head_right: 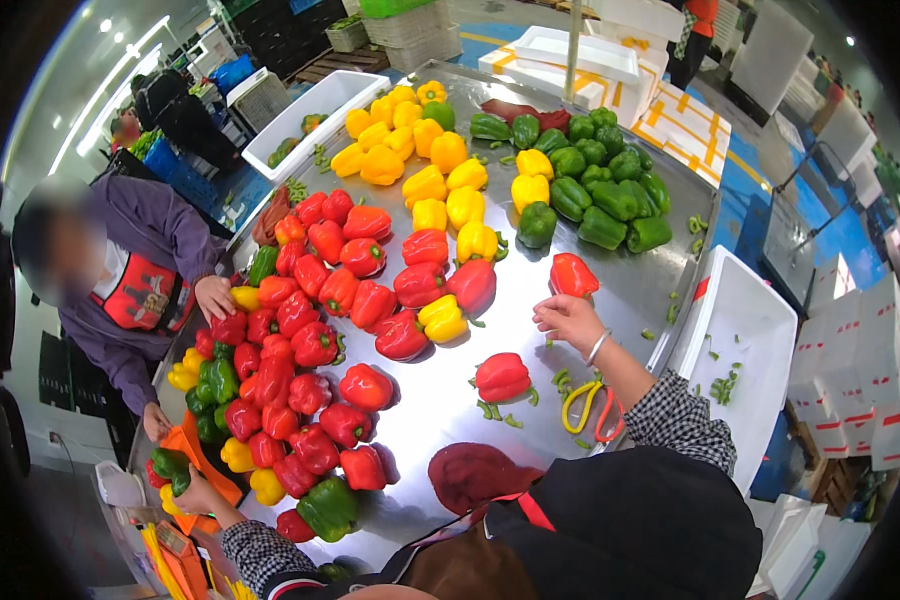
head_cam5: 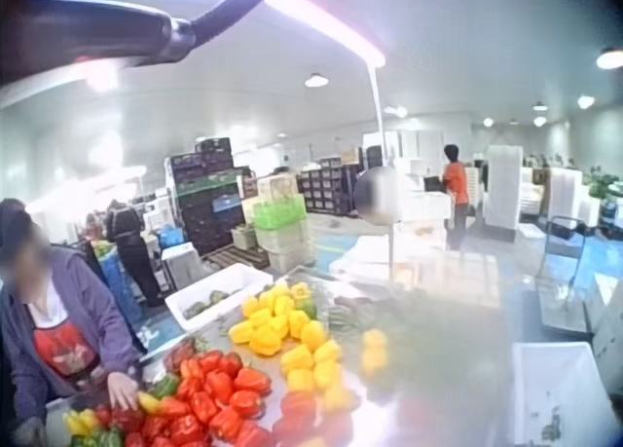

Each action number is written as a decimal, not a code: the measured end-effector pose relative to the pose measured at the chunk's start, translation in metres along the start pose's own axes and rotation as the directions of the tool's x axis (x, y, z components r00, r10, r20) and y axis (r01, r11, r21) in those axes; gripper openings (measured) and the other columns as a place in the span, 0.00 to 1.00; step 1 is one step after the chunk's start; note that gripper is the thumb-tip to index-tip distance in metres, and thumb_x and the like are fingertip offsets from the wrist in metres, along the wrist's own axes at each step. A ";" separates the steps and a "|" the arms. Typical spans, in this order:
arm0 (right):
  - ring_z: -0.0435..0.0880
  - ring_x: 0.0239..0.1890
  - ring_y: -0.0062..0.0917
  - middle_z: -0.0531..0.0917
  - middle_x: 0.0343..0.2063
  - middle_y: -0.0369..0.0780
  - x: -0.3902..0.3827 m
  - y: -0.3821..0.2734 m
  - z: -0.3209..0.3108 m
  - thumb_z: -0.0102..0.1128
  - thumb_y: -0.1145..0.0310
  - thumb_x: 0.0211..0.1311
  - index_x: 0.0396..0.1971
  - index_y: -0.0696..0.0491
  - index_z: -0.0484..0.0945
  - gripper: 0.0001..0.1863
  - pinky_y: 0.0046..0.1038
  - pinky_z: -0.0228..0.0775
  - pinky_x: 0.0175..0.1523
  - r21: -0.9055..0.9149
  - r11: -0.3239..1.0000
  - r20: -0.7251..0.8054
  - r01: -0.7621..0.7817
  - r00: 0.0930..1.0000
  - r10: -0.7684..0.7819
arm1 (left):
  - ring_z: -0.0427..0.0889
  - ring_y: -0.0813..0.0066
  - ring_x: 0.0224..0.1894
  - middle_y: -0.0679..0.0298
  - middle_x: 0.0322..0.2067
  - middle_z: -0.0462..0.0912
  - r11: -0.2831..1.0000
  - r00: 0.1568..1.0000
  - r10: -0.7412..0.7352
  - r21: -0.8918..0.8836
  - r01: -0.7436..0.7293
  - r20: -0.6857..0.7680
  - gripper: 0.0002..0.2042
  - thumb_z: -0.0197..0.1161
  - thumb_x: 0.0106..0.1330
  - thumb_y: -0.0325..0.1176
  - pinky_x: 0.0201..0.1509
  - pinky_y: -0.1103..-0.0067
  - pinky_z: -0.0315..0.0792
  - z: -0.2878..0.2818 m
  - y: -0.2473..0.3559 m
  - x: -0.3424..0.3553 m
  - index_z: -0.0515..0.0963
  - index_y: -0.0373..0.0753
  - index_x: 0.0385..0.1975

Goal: The person selects red, yellow, and green bell peppers from a stainless steel table, stacks them in small groups, and secures them with yellow rubber bands. The person also places some peppers on an orange digital scale and moves them between the table and a nearby crate.

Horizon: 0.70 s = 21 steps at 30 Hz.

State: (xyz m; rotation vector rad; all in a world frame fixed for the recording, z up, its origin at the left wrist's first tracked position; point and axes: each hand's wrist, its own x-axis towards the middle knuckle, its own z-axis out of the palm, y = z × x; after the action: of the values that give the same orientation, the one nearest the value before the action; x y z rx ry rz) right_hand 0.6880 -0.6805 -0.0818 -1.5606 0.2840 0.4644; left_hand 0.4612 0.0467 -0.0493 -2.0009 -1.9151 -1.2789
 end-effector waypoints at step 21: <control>0.77 0.55 0.38 0.80 0.49 0.48 0.450 -0.209 0.035 0.71 0.51 0.47 0.53 0.52 0.75 0.34 0.35 0.68 0.60 -0.672 0.643 -0.247 0.368 0.707 -0.663 | 0.74 0.49 0.49 0.49 0.44 0.76 0.862 0.674 0.420 -0.034 -0.507 0.608 0.22 0.76 0.39 0.28 0.55 0.66 0.69 0.060 0.028 -0.027 0.78 0.35 0.38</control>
State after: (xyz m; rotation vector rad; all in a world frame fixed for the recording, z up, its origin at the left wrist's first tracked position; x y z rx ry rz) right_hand 1.1764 -0.5885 -0.1026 -2.2617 0.0197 -0.3786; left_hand 0.5182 0.0549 -0.0910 -2.7886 -1.4135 -0.3826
